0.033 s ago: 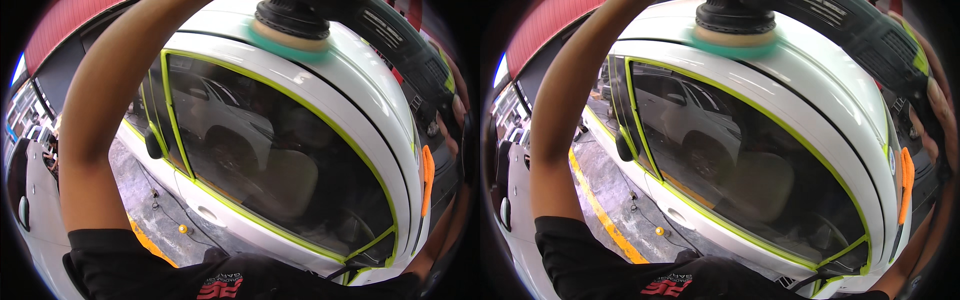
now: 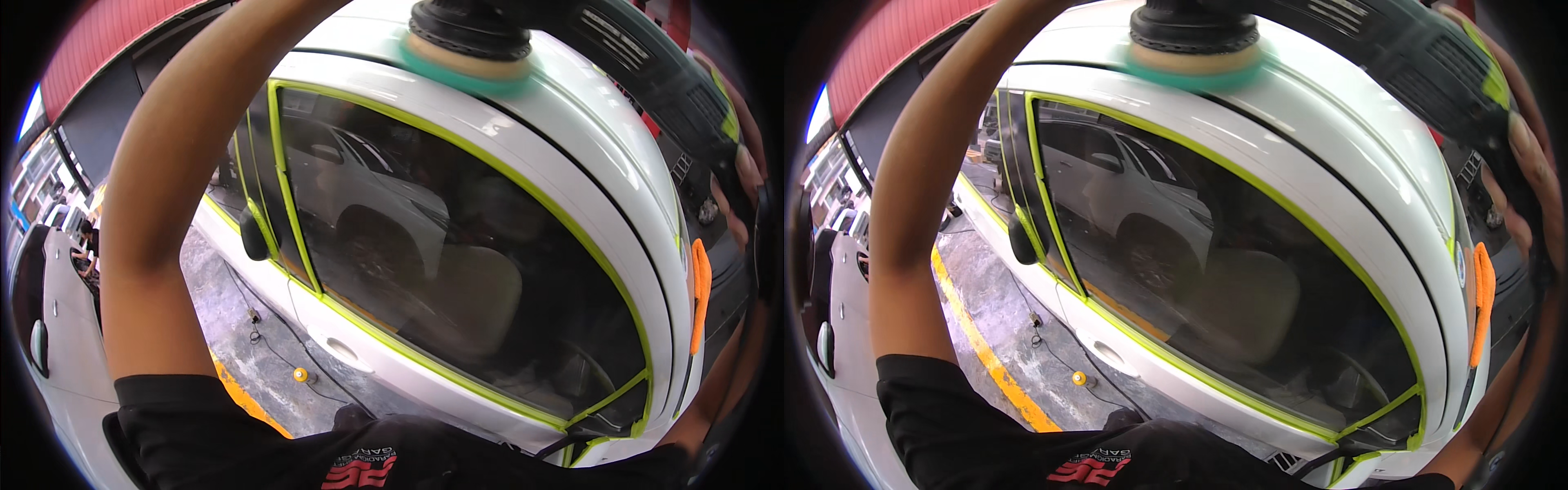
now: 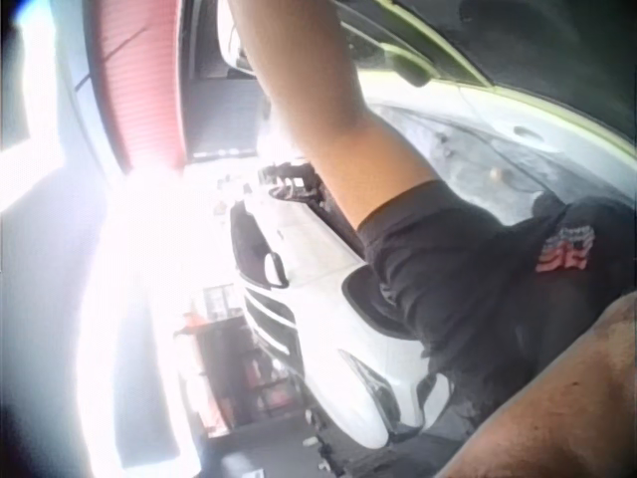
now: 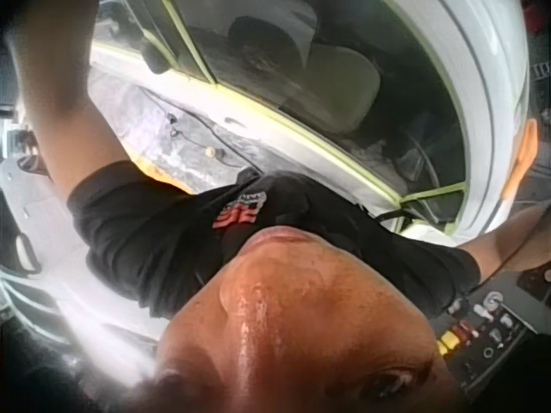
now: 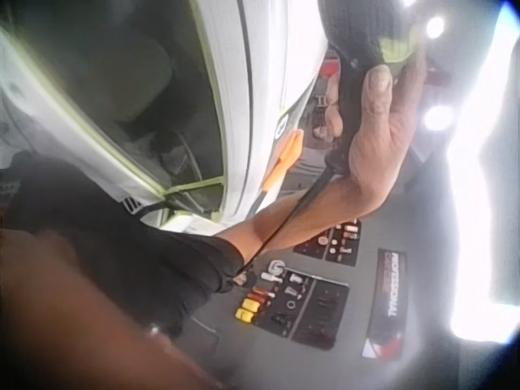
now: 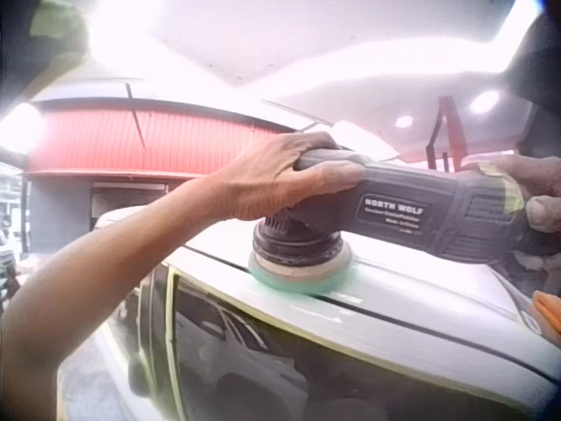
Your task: The person uses a rotary polisher with a green pad to polish the white car's side panels, roof, and rear window area. They apply polishing compound from a yellow bottle onto the pad and continue buffing the painted surfaces while masking tape protects the window edges.
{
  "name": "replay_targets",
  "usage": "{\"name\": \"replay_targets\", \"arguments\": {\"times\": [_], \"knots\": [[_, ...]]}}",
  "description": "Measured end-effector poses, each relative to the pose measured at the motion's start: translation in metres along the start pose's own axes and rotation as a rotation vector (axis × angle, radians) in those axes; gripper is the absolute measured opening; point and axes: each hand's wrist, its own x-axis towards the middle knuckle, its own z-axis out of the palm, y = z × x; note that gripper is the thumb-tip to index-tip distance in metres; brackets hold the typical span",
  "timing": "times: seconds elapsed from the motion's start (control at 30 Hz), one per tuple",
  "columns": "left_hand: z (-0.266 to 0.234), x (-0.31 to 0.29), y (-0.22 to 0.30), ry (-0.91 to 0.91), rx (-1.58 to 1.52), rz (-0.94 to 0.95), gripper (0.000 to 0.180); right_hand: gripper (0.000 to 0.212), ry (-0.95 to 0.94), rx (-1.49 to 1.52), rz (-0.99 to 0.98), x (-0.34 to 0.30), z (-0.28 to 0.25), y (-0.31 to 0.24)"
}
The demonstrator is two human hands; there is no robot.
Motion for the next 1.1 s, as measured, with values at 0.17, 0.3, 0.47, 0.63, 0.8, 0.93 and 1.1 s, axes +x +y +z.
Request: {"name": "replay_targets", "arguments": {"times": [0.17, 0.3, 0.47, 0.63, 0.8, 0.93, 1.1], "knots": [[-0.038, -0.064, -0.080, 0.241, 0.057, 0.094, 0.084, 0.063, -0.012, -0.225, -0.007, 0.085, 0.073, -0.033], [-0.071, -0.118, -0.126, 0.363, 0.168, 0.116, 0.078, 0.064, 0.044, -0.388, 0.003, 0.147, 0.135, -0.072], [-0.085, -0.177, -0.226, 0.608, 0.330, 0.281, 0.073, 0.065, 0.123, -0.607, 0.079, 0.223, 0.210, -0.113], [-0.091, -0.229, -0.243, 0.906, 0.100, 0.045, 0.051, 0.067, 0.277, -0.723, 0.038, 0.260, 0.271, -0.125], [-0.058, -0.260, -0.211, 1.046, 0.171, 0.214, 0.050, 0.075, 0.466, -0.569, -0.064, 0.238, 0.353, -0.095], [-0.057, -0.276, -0.213, 0.992, 0.111, 0.365, 0.053, 0.076, 0.534, -0.309, 0.022, 0.213, 0.409, -0.093], [-0.077, -0.328, -0.262, 1.014, 0.030, 0.190, 0.040, 0.077, 0.274, -0.198, -0.043, 0.280, 0.419, -0.110]]}}
